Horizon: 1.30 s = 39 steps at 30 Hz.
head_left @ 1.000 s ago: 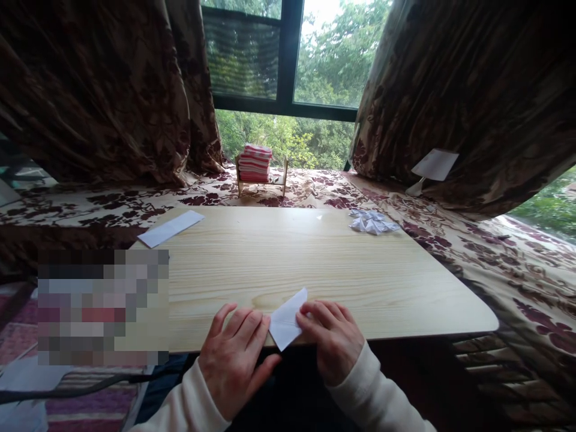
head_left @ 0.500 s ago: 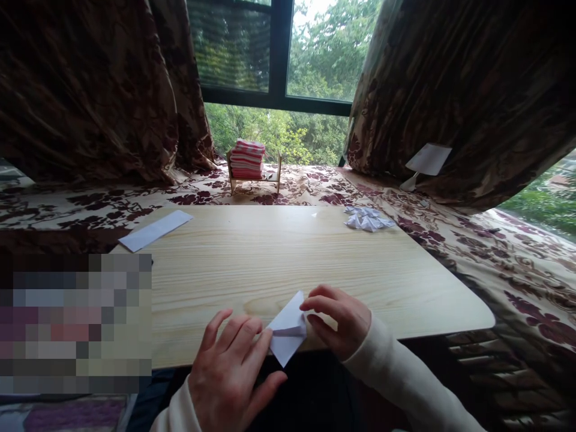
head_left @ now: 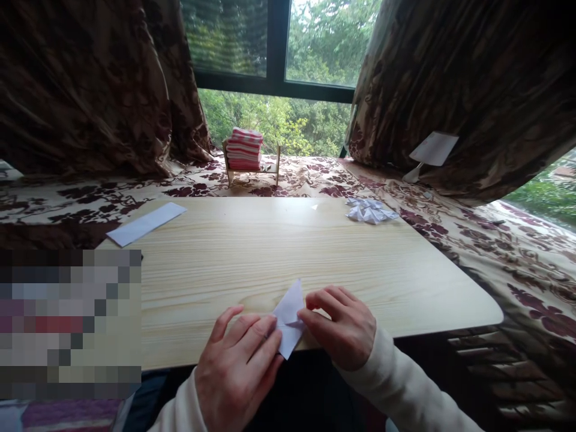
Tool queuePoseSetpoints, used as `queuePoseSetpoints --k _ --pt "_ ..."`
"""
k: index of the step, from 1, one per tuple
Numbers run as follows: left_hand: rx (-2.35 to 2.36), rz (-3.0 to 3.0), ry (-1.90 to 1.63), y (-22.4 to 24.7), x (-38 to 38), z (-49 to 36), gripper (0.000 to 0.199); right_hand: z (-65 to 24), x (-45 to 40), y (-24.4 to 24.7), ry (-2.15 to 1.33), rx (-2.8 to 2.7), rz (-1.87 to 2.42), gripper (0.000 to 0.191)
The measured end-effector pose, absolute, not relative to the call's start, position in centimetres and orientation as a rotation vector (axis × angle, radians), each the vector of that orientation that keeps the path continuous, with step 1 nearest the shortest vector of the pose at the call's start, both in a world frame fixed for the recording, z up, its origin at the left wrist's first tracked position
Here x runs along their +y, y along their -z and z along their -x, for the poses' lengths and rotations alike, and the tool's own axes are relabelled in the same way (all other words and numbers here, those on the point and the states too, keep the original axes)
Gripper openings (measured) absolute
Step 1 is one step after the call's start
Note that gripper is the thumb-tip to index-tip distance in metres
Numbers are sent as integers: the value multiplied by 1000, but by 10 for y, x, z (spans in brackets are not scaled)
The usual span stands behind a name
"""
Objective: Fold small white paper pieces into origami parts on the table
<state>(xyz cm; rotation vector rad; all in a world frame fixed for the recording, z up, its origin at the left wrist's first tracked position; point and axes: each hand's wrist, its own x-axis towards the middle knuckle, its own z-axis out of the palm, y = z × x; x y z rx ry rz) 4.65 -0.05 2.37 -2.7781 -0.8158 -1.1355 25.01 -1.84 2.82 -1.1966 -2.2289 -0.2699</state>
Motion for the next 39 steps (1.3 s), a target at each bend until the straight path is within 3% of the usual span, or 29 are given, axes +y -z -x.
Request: queuePoseSetpoints --k 22,30,34,39 --pt "-883 2766 1126 -19 -4 -51 24 -246 -18 -29 259 -2376 1240 14" --pt "-970 2726 960 -10 -9 -58 37 -245 -24 -30 222 -2359 1194 18" --pt "-992 2719 963 -9 -9 -60 34 -247 -27 -32 124 -2262 1211 22" --pt "-986 2703 985 -10 -9 -59 30 -240 -20 -33 249 -2269 1302 31"
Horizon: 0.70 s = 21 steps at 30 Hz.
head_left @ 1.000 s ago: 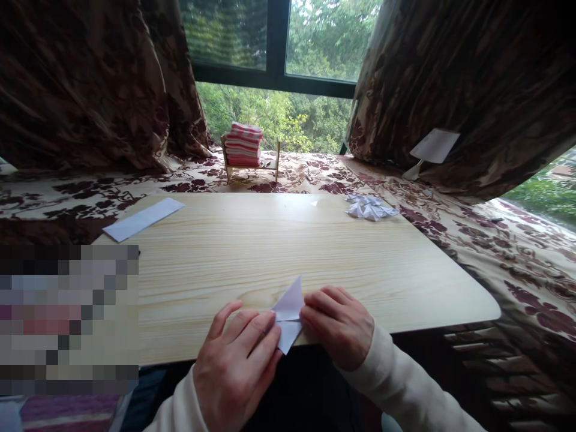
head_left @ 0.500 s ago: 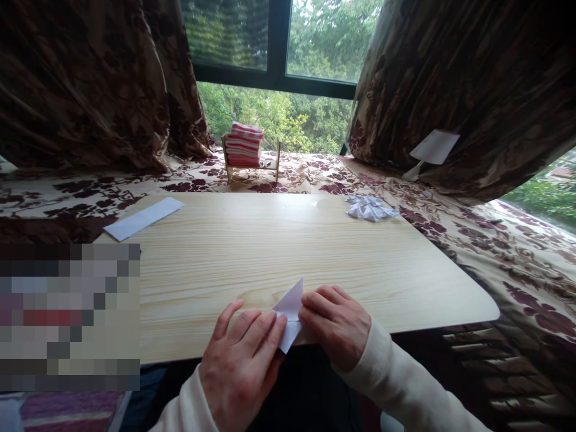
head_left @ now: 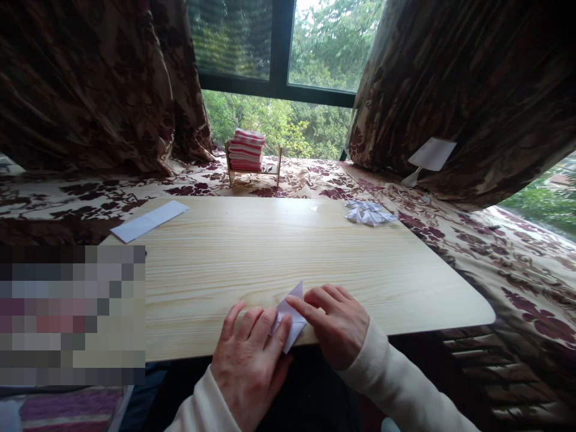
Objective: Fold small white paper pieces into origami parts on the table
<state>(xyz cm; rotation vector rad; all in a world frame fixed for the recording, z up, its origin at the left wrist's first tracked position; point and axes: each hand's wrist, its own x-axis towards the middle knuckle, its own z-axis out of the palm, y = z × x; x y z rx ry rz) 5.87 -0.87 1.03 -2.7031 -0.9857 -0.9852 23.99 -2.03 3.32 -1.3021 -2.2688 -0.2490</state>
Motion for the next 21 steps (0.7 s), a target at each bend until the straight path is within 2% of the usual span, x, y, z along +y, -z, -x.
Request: queuePoseSetpoints --k 13,21 --pt "-1001 2687 1027 -7 -10 -59 29 -231 -16 -24 313 -2409 1425 34" --pt "-1023 2692 984 -7 -12 -58 33 -228 -14 -28 302 -2376 1659 34"
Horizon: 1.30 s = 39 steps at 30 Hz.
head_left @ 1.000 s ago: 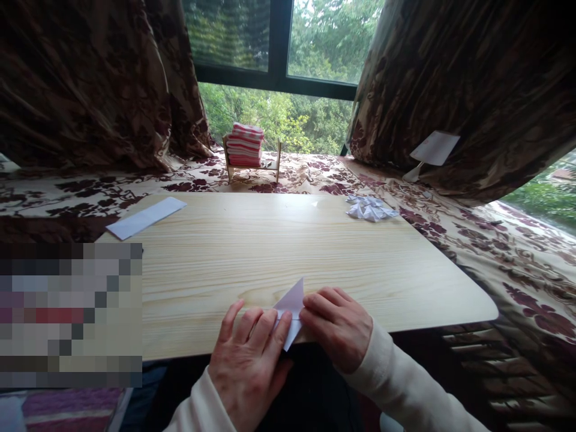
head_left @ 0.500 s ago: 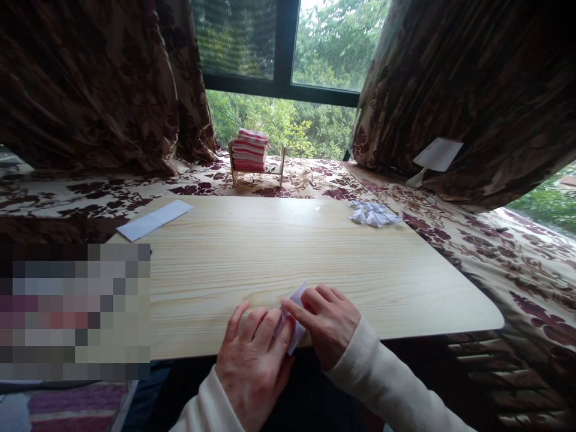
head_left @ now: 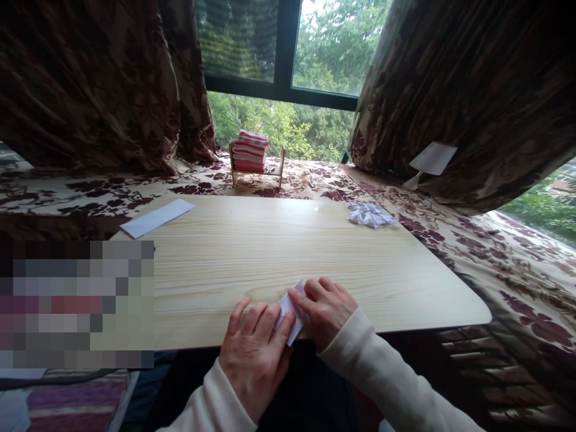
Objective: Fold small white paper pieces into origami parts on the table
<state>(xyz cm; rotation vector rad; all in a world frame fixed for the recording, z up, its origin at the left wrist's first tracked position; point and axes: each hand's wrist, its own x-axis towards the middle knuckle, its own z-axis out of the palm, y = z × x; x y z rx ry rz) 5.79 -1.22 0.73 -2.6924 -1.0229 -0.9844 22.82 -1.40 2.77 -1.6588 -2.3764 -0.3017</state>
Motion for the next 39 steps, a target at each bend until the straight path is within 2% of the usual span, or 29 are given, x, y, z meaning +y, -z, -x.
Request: queuePoseSetpoints --k 12,14,18,22,25,30,36,39 --pt "-986 2686 989 -8 -12 -57 34 -246 3 -47 247 -2395 1995 33" --pt "-985 2686 1002 -8 -13 -56 35 -252 3 -52 203 -2409 1966 33" --pt "-982 2689 1004 -7 -12 -56 35 -249 -6 -48 206 -2544 1687 51" --pt "-994 2710 979 -10 -13 -56 37 -236 -13 -31 261 -2493 1638 38" --pt "-1028 2739 961 -13 -14 -55 39 -233 -12 -25 246 -2434 1643 37" --pt "-1062 2752 862 -18 -6 -54 53 -235 -9 -26 203 -2433 1620 37" --pt "-919 2759 830 -22 7 -48 43 -234 -9 -33 146 -2452 1680 36" --pt "-936 2785 807 -23 4 -37 45 -233 -9 -34 138 -2462 1691 36"
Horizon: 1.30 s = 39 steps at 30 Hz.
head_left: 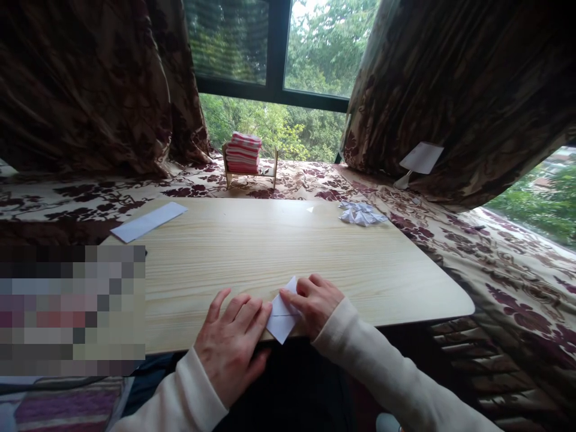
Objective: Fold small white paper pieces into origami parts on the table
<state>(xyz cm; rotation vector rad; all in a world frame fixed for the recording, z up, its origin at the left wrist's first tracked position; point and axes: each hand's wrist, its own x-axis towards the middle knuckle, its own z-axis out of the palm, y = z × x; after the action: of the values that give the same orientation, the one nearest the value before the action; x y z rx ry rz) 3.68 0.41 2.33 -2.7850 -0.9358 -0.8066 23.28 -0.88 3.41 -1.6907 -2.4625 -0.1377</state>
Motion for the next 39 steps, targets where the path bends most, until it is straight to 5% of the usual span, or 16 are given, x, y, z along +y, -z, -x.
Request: queuePoseSetpoints --k 6,14,28,39 --pt "-863 2860 904 -23 -4 -32 45 -232 -8 -29 181 -2410 1650 36" --pt "-796 2834 983 -14 1 -38 39 -252 19 -60 -201 -2401 1708 18" --pt "-776 2874 1078 -26 4 -47 36 -234 45 -89 -444 -2631 1716 20" --pt "-907 2765 1058 -13 -10 -57 41 -225 8 -51 147 -2231 1551 8"
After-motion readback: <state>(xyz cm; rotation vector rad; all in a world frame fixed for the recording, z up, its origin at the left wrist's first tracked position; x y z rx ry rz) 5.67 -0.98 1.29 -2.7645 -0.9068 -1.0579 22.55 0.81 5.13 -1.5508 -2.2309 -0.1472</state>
